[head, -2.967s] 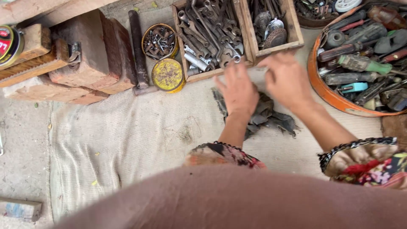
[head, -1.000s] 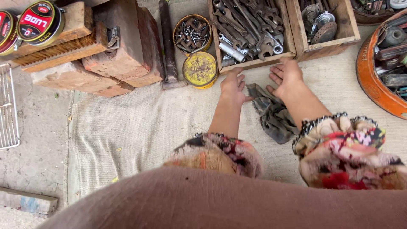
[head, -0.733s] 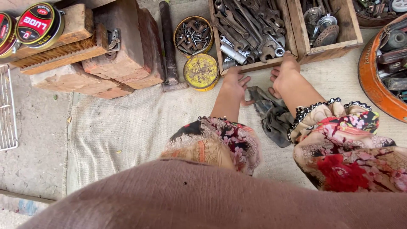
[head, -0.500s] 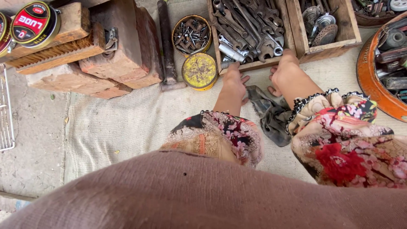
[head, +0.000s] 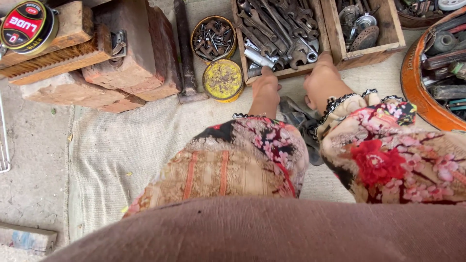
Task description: Organize various hand tools, screws, and containers in a workshop area.
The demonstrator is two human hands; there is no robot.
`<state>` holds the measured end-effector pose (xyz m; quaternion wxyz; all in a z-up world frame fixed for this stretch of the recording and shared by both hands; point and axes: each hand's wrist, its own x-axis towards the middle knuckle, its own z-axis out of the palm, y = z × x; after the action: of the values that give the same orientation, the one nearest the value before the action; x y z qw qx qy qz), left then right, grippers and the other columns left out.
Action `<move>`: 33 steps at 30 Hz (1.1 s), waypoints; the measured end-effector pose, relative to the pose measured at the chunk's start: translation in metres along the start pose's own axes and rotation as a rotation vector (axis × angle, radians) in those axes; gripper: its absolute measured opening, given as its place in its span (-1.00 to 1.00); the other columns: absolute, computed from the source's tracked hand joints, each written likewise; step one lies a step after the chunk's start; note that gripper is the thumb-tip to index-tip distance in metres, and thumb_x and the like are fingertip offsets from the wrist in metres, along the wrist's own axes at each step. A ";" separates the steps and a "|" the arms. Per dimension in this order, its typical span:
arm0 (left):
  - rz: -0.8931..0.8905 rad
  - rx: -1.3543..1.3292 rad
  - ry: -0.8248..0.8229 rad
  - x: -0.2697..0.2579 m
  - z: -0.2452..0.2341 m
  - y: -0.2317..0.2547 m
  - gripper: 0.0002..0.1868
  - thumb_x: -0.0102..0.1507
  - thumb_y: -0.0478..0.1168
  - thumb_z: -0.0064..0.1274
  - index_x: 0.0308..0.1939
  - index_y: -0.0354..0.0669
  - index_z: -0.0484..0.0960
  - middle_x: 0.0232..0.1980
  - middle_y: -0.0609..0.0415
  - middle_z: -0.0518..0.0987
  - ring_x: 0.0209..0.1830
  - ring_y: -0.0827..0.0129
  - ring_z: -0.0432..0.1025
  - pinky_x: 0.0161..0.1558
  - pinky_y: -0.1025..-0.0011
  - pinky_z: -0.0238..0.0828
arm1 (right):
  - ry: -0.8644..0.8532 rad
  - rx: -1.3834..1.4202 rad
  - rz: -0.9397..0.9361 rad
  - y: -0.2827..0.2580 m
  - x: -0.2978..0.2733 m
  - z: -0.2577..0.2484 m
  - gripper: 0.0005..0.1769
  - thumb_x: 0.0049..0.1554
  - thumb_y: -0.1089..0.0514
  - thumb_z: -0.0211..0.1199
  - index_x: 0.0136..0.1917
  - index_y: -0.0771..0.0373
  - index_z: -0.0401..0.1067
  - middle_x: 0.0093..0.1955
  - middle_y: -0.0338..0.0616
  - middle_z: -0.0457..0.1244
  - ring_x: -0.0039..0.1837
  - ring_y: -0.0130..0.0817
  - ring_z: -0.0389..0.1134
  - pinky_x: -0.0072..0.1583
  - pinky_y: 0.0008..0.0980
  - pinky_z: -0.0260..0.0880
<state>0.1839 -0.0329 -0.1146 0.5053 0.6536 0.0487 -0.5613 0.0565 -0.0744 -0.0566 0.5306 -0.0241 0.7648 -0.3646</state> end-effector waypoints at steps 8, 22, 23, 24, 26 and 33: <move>0.054 0.074 -0.007 0.003 -0.011 0.001 -0.37 0.26 0.20 0.05 0.07 -0.35 0.61 -0.02 -0.07 0.67 -0.06 0.16 0.63 0.02 0.04 0.39 | -0.028 0.099 -0.067 0.013 0.001 0.001 -0.53 -0.03 -0.23 0.30 -0.07 0.18 0.46 -0.18 -0.13 0.35 -0.13 -0.25 0.38 -0.01 -0.15 0.44; 0.103 0.201 -0.045 0.038 -0.002 -0.023 -0.39 0.31 0.22 -0.02 0.02 -0.32 0.59 -0.15 -0.07 0.72 -0.10 0.23 0.59 -0.04 0.28 0.39 | -0.157 0.240 -0.151 0.023 0.064 0.008 -0.56 0.00 -0.12 0.32 -0.07 0.29 0.39 -0.18 -0.08 0.31 -0.15 -0.24 0.37 -0.04 -0.23 0.48; 0.107 0.213 -0.048 0.040 -0.003 -0.025 -0.40 0.32 0.22 -0.03 0.02 -0.31 0.58 -0.17 -0.06 0.72 -0.11 0.24 0.58 -0.05 0.30 0.38 | -0.156 0.246 -0.126 0.024 0.066 0.009 -0.56 0.02 -0.12 0.33 -0.07 0.29 0.38 -0.17 -0.08 0.31 -0.14 -0.24 0.36 -0.02 -0.24 0.48; 0.113 0.224 -0.051 0.042 -0.005 -0.026 -0.41 0.33 0.22 -0.04 0.02 -0.30 0.57 -0.18 -0.06 0.72 -0.11 0.25 0.57 -0.05 0.33 0.37 | -0.159 0.250 -0.101 0.025 0.068 0.012 -0.55 0.03 -0.13 0.33 -0.07 0.29 0.37 -0.17 -0.07 0.31 -0.13 -0.23 0.36 -0.01 -0.25 0.47; 0.121 0.228 -0.050 0.042 -0.014 -0.025 -0.41 0.33 0.22 -0.05 0.02 -0.29 0.57 -0.19 -0.06 0.73 -0.11 0.25 0.56 -0.06 0.34 0.36 | -0.171 0.256 -0.114 0.025 0.066 0.010 -0.55 0.03 -0.11 0.34 -0.07 0.30 0.38 -0.17 -0.07 0.31 -0.13 -0.23 0.36 -0.01 -0.24 0.49; 0.089 -0.031 -0.059 -0.021 -0.085 -0.018 -0.48 0.26 0.16 -0.01 0.04 -0.19 0.61 -0.08 0.04 0.68 -0.11 0.34 0.47 -0.08 0.20 0.33 | -0.329 0.152 -0.170 0.056 0.032 -0.014 -0.64 0.08 -0.07 0.19 -0.08 0.28 0.42 -0.14 -0.13 0.36 -0.14 -0.28 0.37 -0.03 -0.15 0.35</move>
<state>0.2225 0.0471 -0.1209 0.5410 0.6305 0.0134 -0.5564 0.0506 -0.0389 -0.1122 0.6158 -0.1078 0.6334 -0.4561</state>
